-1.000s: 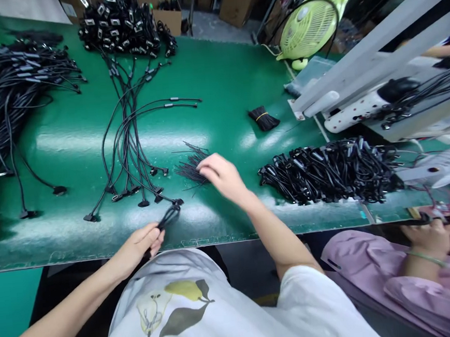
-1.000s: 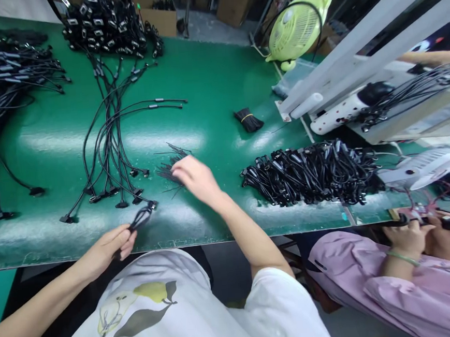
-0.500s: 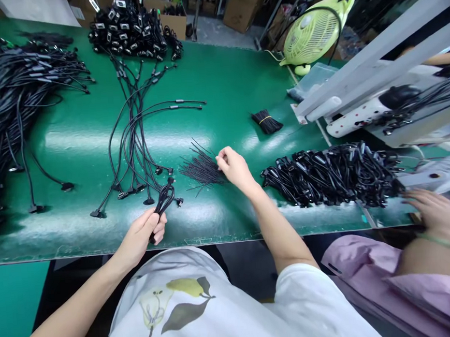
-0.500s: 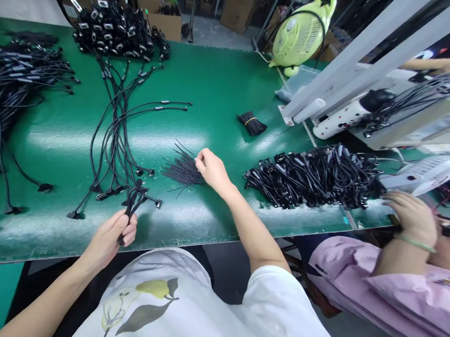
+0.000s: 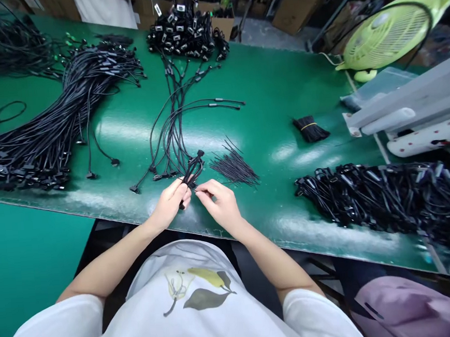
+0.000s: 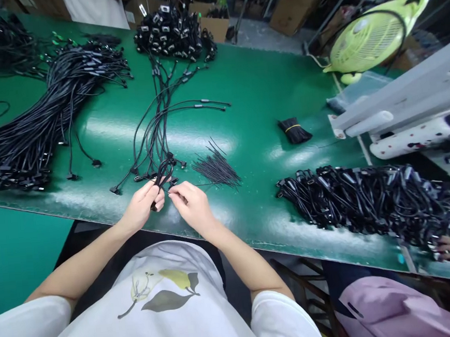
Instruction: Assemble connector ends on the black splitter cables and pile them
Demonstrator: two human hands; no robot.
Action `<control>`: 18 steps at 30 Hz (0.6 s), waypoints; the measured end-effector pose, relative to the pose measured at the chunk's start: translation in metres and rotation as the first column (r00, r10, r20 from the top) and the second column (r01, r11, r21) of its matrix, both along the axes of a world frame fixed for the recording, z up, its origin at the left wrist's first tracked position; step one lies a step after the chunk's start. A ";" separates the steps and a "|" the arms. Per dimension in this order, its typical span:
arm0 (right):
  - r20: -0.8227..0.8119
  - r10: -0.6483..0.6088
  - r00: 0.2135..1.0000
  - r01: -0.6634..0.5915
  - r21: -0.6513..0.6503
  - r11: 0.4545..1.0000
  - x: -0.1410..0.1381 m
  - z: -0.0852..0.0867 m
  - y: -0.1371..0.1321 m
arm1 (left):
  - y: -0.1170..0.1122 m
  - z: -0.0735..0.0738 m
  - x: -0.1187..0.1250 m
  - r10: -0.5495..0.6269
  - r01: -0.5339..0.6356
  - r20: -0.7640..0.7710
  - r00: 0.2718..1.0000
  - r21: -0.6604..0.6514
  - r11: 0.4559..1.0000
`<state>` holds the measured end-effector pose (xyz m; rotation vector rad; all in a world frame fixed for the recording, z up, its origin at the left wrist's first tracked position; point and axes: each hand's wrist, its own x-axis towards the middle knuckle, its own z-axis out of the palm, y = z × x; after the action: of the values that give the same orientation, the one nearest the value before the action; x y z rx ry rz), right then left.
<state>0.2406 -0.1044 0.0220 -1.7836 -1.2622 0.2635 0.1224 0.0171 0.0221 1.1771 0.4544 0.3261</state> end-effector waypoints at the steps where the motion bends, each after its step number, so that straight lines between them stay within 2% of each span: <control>1: 0.136 0.000 0.991 0.001 -0.003 1.000 -0.002 0.003 0.000 | 0.000 0.000 -0.001 -0.008 0.009 -0.022 1.000 0.044 0.999; 3: 0.437 0.030 0.899 -0.022 -0.022 1.000 -0.004 0.008 0.001 | 0.001 0.001 -0.001 0.002 0.021 -0.097 0.995 0.236 0.972; 5: 0.694 0.112 0.711 -0.125 -0.032 0.992 -0.002 0.013 0.003 | 0.003 0.001 -0.002 0.031 0.058 -0.178 0.984 0.475 0.878; 7: 0.831 0.201 0.519 -0.278 -0.058 0.959 0.003 0.018 0.007 | 0.006 0.004 -0.004 0.028 0.132 -0.244 0.969 0.612 0.780; 8: 0.863 0.233 0.448 -0.337 -0.078 0.938 0.006 0.022 0.008 | 0.008 0.006 -0.006 -0.010 0.183 -0.274 0.962 0.617 0.766; 10: 0.888 0.295 0.352 -0.391 -0.147 0.909 0.011 0.029 0.009 | 0.011 0.010 -0.010 -0.138 0.295 -0.322 0.937 0.512 0.807; 12: 0.902 0.357 0.243 -0.403 -0.241 0.883 0.015 0.037 0.008 | 0.012 0.012 -0.014 -0.275 0.371 -0.324 0.905 0.287 0.883; 13: 0.909 0.382 0.165 -0.417 -0.287 0.863 0.016 0.041 0.006 | 0.011 0.011 -0.015 -0.335 0.396 -0.311 0.889 0.157 0.905; 16: 0.915 0.398 -0.064 -0.488 -0.376 0.788 0.014 0.047 0.001 | 0.006 0.005 -0.018 -0.446 0.419 -0.308 0.840 -0.153 0.895; 18: 0.902 0.404 -0.154 -0.536 -0.420 0.733 0.012 0.046 -0.003 | 0.002 -0.001 -0.017 -0.466 0.408 -0.322 0.824 -0.233 0.883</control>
<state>0.2527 -0.1071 0.0676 -1.0781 -2.9254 -0.8906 0.1050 0.0194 0.0213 1.1545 0.5087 -0.3384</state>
